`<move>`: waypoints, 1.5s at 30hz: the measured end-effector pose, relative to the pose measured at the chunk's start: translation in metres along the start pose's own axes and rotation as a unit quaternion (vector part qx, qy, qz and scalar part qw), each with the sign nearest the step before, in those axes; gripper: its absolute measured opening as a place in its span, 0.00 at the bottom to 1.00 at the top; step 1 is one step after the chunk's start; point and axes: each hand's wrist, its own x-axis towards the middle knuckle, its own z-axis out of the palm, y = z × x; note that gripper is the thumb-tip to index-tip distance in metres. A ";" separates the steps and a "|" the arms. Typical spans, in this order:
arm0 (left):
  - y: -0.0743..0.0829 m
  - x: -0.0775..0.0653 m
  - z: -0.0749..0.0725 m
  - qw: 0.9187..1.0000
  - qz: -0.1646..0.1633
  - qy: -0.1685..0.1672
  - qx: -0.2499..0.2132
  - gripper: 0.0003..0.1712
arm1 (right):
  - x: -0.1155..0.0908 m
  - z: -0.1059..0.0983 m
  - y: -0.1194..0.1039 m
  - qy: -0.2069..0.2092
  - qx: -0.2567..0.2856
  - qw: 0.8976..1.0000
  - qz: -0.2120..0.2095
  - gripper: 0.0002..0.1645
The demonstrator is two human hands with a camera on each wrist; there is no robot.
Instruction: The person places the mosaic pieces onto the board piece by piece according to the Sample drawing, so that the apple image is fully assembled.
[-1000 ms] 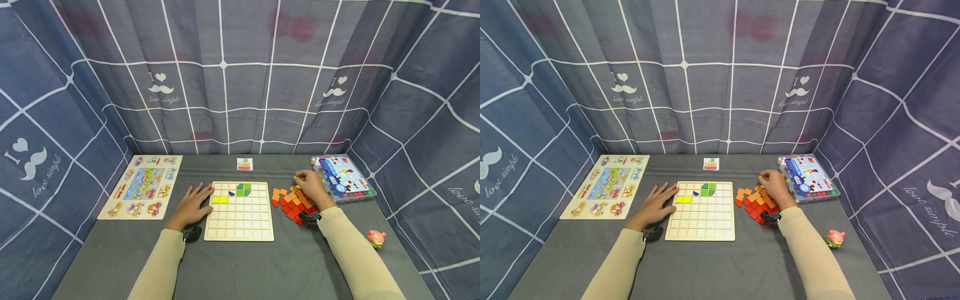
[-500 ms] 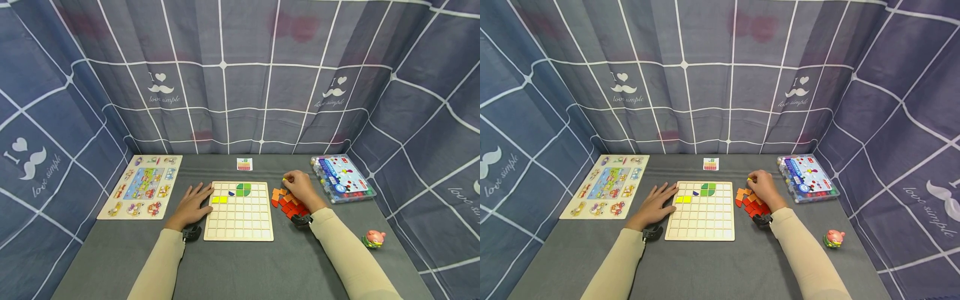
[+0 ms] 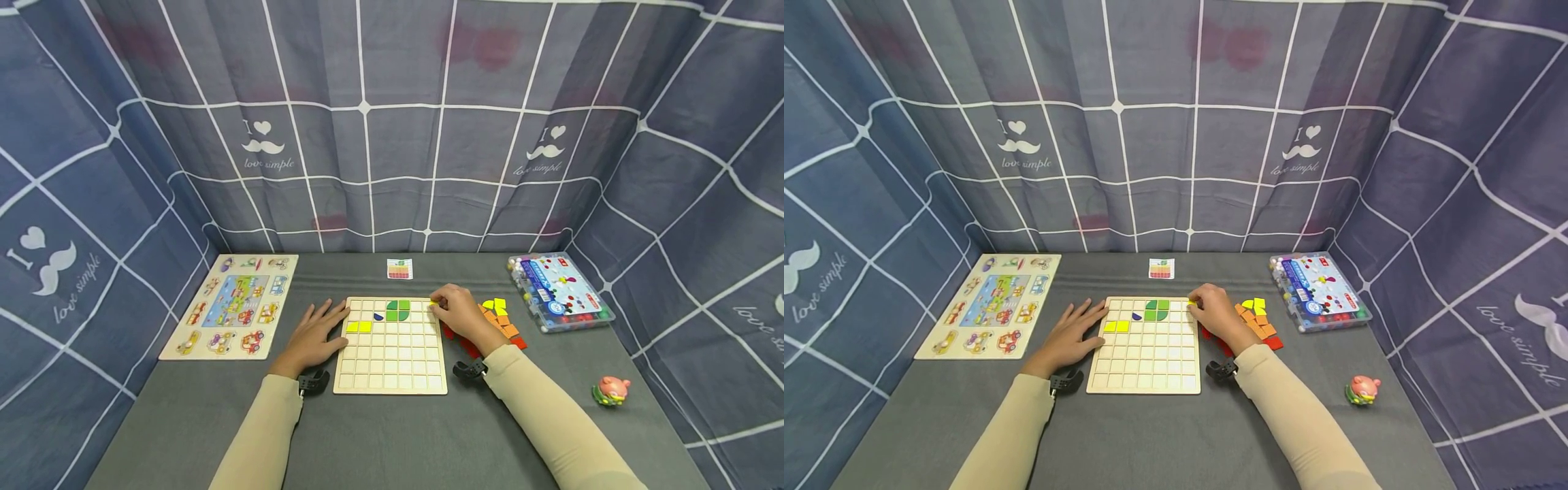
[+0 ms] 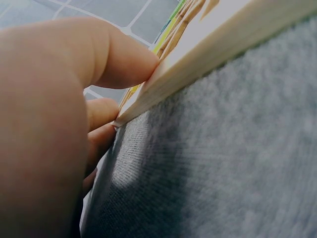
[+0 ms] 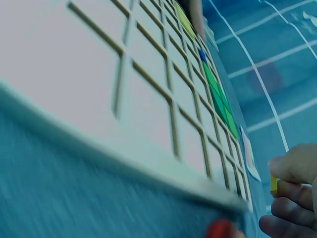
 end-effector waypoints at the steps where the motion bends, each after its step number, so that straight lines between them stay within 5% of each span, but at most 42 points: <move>1: 0.000 0.000 0.000 1.000 0.000 0.000 -0.001 0.42 | 0.000 0.003 -0.003 0.001 0.000 1.000 -0.007 0.15; 34: -0.001 -0.004 -0.001 1.000 0.002 0.002 -0.002 0.42 | 0.004 0.074 -0.065 -0.023 -0.010 0.991 -0.128 0.10; 45: -0.001 -0.002 0.000 1.000 0.007 0.004 -0.001 0.42 | 0.006 0.089 -0.080 -0.003 -0.042 0.993 -0.107 0.12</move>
